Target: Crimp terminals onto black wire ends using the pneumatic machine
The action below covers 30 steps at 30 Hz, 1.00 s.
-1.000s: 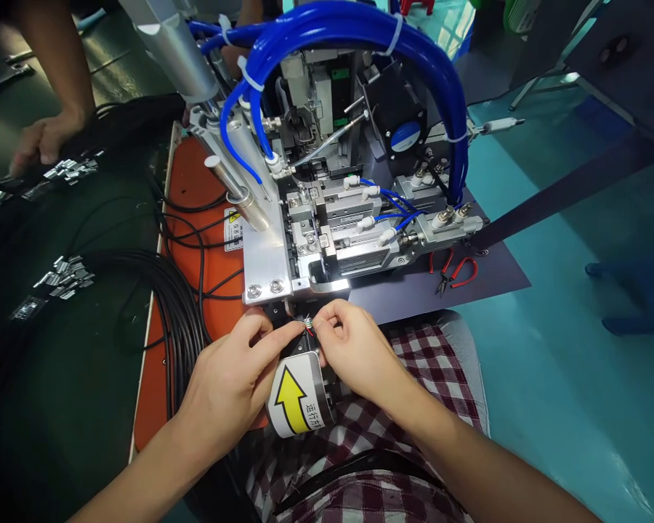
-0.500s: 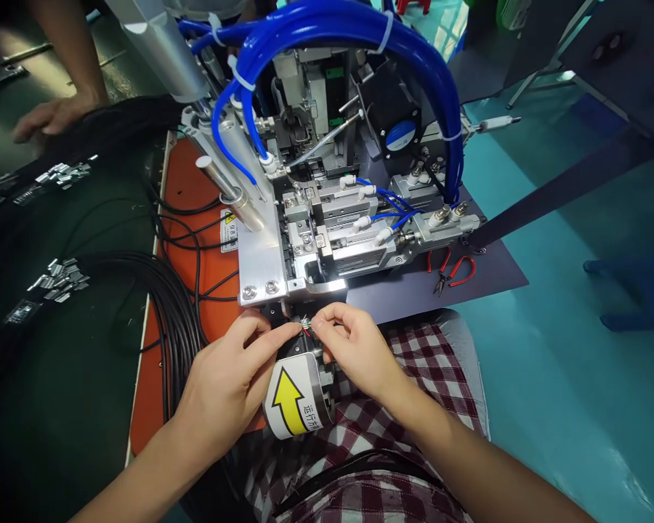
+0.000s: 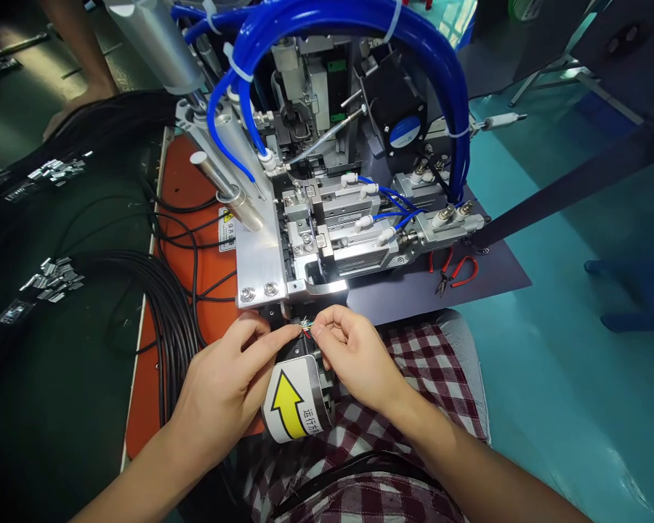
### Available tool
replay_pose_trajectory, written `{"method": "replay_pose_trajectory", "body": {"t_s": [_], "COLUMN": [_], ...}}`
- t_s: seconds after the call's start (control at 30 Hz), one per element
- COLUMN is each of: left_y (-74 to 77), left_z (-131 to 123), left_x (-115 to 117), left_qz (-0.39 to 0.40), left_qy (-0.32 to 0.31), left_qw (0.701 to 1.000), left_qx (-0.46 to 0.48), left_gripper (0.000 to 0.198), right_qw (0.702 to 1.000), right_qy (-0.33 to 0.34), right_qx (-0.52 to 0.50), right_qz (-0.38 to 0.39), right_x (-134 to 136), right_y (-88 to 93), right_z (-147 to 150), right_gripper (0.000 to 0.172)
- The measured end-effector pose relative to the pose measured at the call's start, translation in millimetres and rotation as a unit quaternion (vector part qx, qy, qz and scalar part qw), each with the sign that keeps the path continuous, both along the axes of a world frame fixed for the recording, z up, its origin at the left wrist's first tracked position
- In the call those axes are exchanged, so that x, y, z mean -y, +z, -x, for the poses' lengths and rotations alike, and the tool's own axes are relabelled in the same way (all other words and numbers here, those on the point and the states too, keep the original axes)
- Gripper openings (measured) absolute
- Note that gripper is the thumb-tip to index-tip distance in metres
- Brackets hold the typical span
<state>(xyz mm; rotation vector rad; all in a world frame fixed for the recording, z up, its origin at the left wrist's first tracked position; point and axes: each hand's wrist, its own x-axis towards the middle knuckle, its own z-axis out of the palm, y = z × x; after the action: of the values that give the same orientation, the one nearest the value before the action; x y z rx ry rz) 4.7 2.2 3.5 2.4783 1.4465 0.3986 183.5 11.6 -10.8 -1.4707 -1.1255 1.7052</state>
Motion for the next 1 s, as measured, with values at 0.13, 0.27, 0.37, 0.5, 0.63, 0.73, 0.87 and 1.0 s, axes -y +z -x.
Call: {"method": "replay_pose_trajectory", "body": {"t_s": [0.13, 0.27, 0.37, 0.5, 0.63, 0.73, 0.87, 1.0], "left_y": [-0.8, -1.8, -1.8, -1.7, -1.5, -1.3, -1.2, -2.3], "left_z": [1.3, 1.7, 1.3, 0.1, -0.7, -0.5, 0.2, 1.1], "left_x": [-0.8, -0.8, 0.2, 0.2, -0.2, 0.1, 0.3, 0.4], "left_qz": [-0.002, 0.002, 0.001, 0.002, -0.003, -0.013, -0.033, -0.028], "left_qy": [0.003, 0.003, 0.002, -0.002, 0.001, 0.000, -0.005, -0.004], "left_qw": [1.000, 1.000, 1.000, 1.000, 1.000, 1.000, 0.999, 1.000], "left_qx": [0.001, 0.007, 0.010, 0.011, 0.009, 0.009, 0.003, 0.003], "left_gripper": [0.036, 0.035, 0.036, 0.036, 0.035, 0.034, 0.035, 0.034], "right_qw": [1.000, 1.000, 1.000, 1.000, 1.000, 0.999, 0.991, 0.995], "right_qy": [-0.003, -0.008, -0.012, -0.014, -0.025, -0.024, -0.041, -0.019], "right_qx": [0.008, 0.008, 0.004, -0.002, 0.005, 0.021, 0.104, 0.090], "right_qz": [0.001, 0.003, 0.002, -0.002, -0.001, 0.004, -0.076, -0.041], "right_x": [-1.7, -1.1, 0.4, 0.3, -0.5, 1.3, 5.0, 4.4], "right_y": [-0.4, -0.5, 0.4, 0.6, -1.8, -4.6, -9.5, -13.2], "right_z": [0.6, 1.2, 1.5, 2.0, 3.3, 4.5, 5.5, 2.6], "right_gripper": [0.020, 0.020, 0.020, 0.020, 0.019, 0.018, 0.015, 0.020]}}
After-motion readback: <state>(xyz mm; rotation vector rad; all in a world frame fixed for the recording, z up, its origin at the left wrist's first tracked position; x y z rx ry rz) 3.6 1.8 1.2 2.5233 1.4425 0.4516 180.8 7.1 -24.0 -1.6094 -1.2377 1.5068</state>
